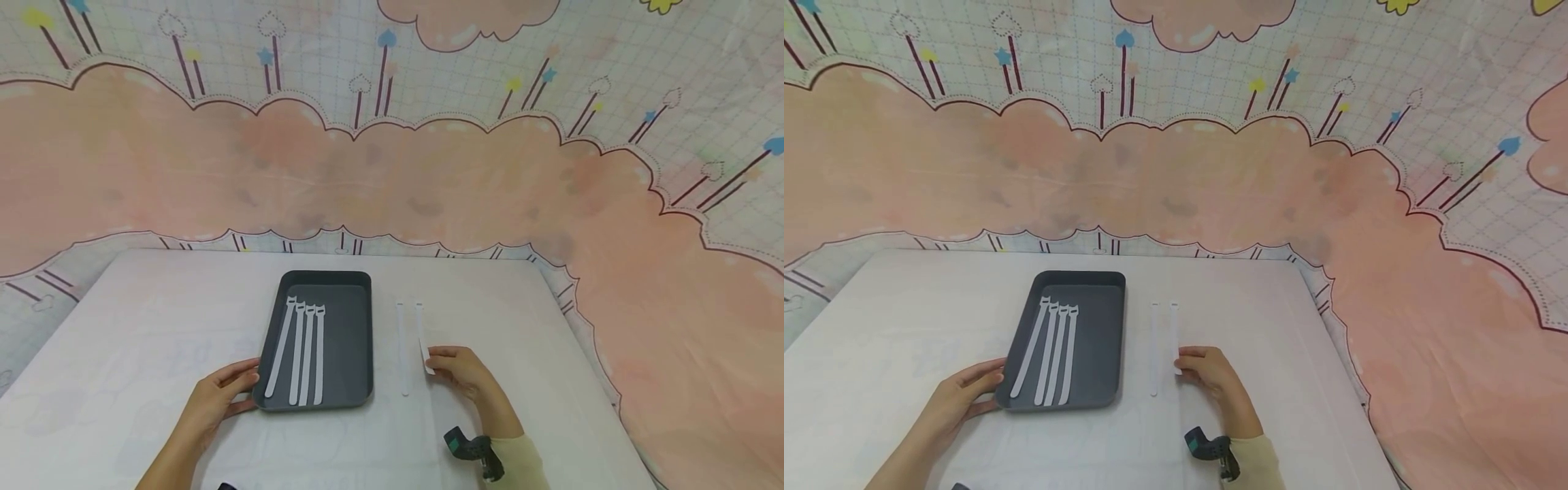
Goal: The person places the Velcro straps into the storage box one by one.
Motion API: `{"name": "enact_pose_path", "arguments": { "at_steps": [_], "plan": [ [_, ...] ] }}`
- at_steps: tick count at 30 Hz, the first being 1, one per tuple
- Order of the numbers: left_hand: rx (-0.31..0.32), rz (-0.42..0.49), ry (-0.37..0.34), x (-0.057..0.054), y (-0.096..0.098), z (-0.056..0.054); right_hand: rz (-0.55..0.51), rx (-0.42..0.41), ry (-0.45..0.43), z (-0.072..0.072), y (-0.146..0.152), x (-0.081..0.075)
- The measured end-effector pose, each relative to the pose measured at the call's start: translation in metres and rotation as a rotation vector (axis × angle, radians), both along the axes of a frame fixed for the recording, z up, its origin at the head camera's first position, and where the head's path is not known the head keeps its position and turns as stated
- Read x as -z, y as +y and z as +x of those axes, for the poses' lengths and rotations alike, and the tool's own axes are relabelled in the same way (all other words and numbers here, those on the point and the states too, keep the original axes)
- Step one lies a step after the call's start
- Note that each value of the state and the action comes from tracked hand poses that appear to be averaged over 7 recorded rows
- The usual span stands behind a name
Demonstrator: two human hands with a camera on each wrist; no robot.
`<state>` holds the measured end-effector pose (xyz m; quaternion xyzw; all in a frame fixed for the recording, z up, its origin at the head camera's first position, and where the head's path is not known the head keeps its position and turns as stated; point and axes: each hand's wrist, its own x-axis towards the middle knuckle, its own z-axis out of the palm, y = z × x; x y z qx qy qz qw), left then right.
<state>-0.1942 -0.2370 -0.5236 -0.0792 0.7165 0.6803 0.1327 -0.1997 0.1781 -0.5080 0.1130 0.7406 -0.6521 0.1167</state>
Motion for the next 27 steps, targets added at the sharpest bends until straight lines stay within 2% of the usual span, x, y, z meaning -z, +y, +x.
{"name": "enact_pose_path", "arguments": {
  "at_steps": [27],
  "plan": [
    [0.000,0.001,0.003,0.001,-0.001,-0.002,0.067,0.046,0.019,0.007,0.001,-0.013]
  ]
}}
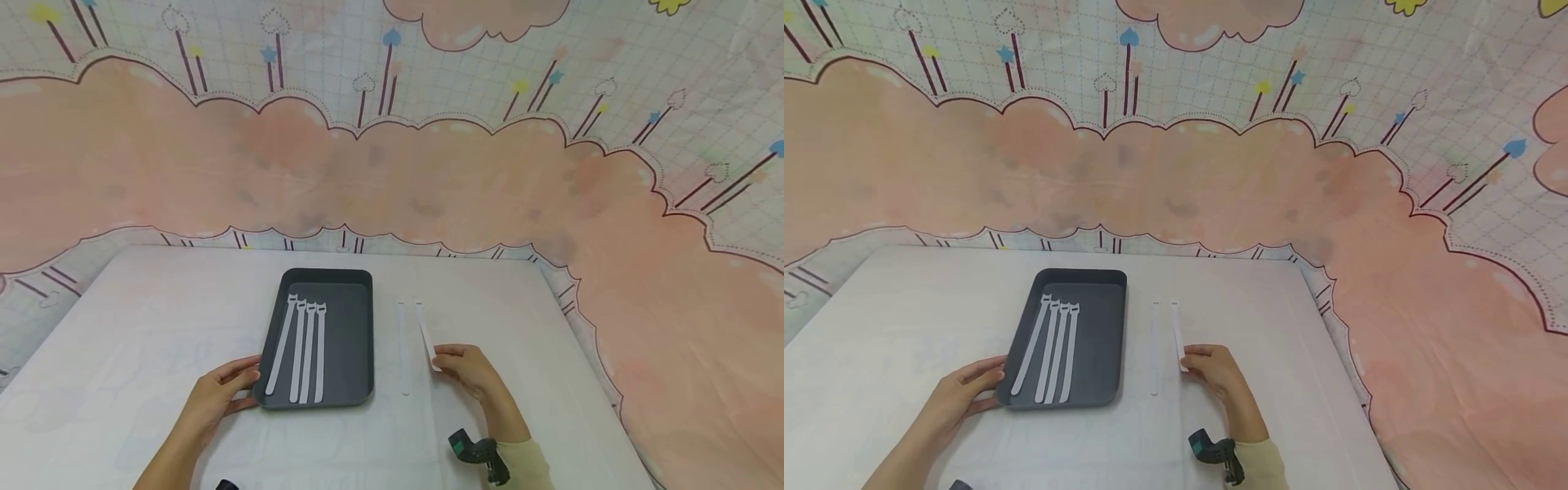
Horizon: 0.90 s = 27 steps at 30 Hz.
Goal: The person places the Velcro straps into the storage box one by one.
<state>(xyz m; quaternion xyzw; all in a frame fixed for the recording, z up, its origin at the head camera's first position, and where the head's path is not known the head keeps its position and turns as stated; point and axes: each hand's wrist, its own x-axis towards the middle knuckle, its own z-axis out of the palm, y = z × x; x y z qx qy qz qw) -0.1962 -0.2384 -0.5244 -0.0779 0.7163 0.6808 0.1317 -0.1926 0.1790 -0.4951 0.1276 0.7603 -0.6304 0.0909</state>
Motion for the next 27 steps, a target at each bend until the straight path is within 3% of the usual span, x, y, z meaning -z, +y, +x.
{"name": "enact_pose_path", "arguments": {
  "at_steps": [11,27],
  "plan": [
    [0.000,0.004,-0.001,-0.001,0.001,0.001,-0.001,-0.002,0.014,0.004,-0.001,-0.005],
    [-0.011,-0.018,0.002,0.002,0.002,0.001,-0.082,-0.142,0.046,0.011,0.000,-0.013]
  ]
}}
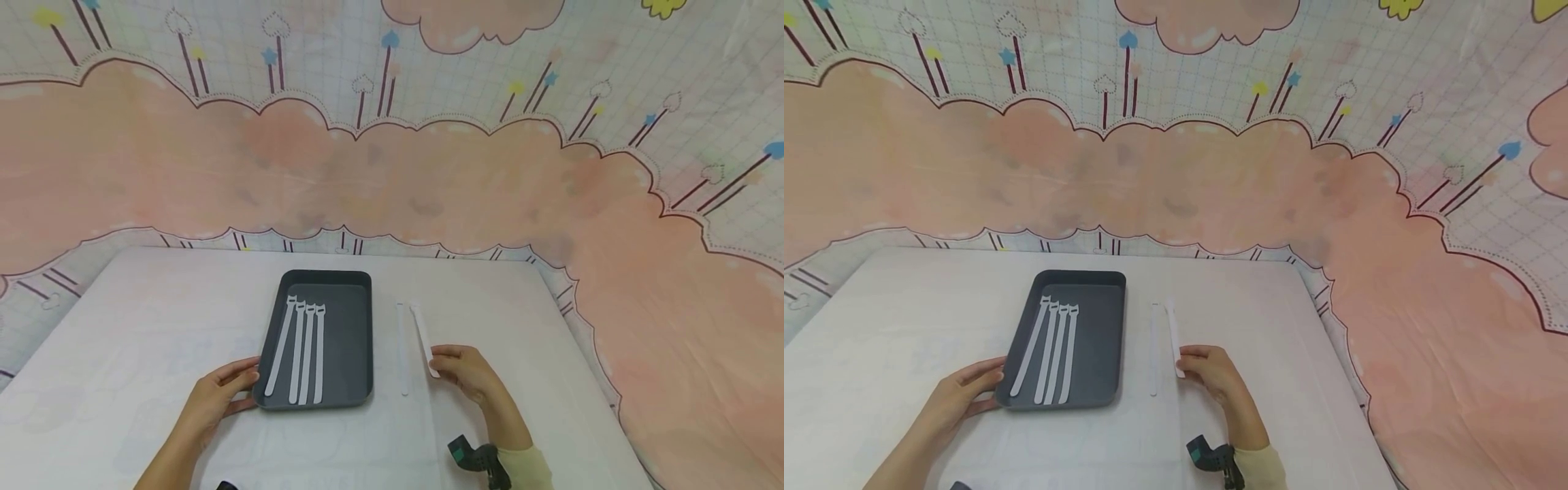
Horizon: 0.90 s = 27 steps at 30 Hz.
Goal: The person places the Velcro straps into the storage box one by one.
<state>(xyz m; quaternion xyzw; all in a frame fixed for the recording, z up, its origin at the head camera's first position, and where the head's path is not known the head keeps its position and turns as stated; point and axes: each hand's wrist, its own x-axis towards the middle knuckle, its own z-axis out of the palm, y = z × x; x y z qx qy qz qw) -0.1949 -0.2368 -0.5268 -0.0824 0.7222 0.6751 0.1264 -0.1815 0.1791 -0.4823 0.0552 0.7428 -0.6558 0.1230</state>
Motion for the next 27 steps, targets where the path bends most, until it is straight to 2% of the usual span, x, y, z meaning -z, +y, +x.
{"name": "enact_pose_path", "arguments": {
  "at_steps": [14,27],
  "plan": [
    [0.012,-0.008,0.004,0.000,-0.001,0.000,-0.070,-0.037,-0.001,-0.004,-0.016,0.002],
    [0.023,-0.019,0.011,-0.003,-0.002,-0.002,-0.116,-0.108,-0.004,-0.011,-0.041,-0.005]
  ]
}}
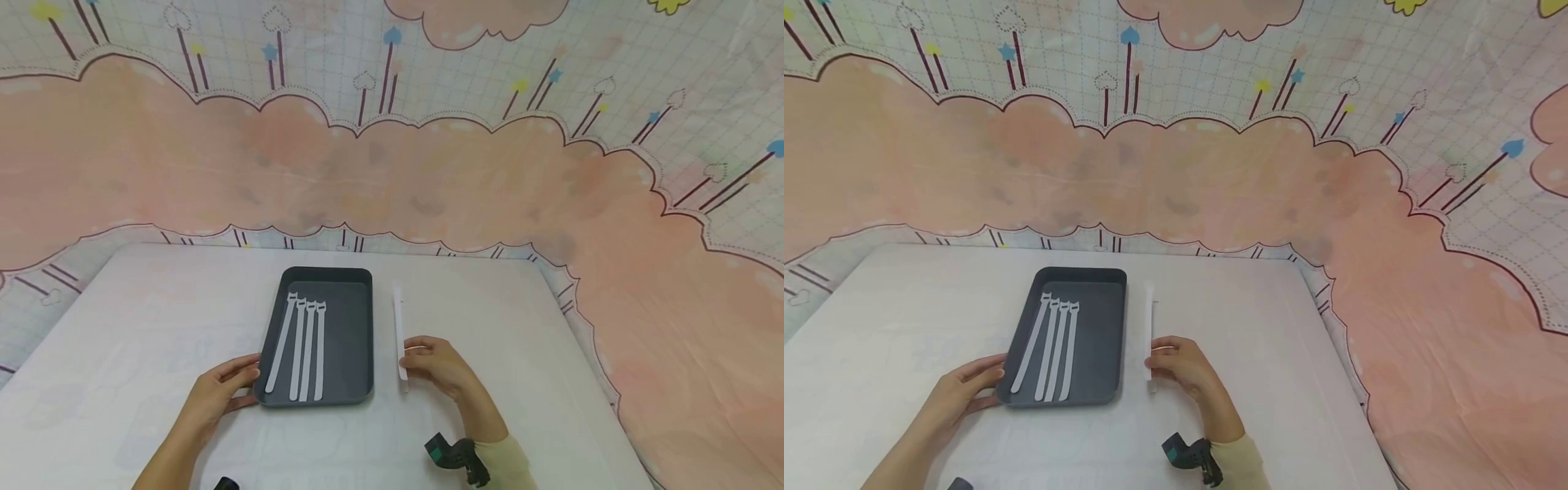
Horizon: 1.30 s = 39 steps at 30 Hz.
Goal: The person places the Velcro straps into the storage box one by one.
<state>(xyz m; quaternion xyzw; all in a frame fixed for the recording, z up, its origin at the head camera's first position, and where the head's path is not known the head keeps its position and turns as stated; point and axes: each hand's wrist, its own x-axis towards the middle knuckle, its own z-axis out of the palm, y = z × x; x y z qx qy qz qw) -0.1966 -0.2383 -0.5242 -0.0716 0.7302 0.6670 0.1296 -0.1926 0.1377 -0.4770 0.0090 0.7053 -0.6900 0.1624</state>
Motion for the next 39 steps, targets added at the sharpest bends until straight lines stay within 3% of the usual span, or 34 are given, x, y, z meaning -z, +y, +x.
{"name": "enact_pose_path", "arguments": {
  "at_steps": [20,39],
  "plan": [
    [-0.006,0.033,0.008,-0.002,0.000,-0.002,0.074,-0.059,0.010,-0.013,-0.052,-0.018],
    [-0.010,0.027,0.006,0.002,0.000,0.000,0.101,-0.087,0.004,-0.015,-0.088,-0.006]
  ]
}}
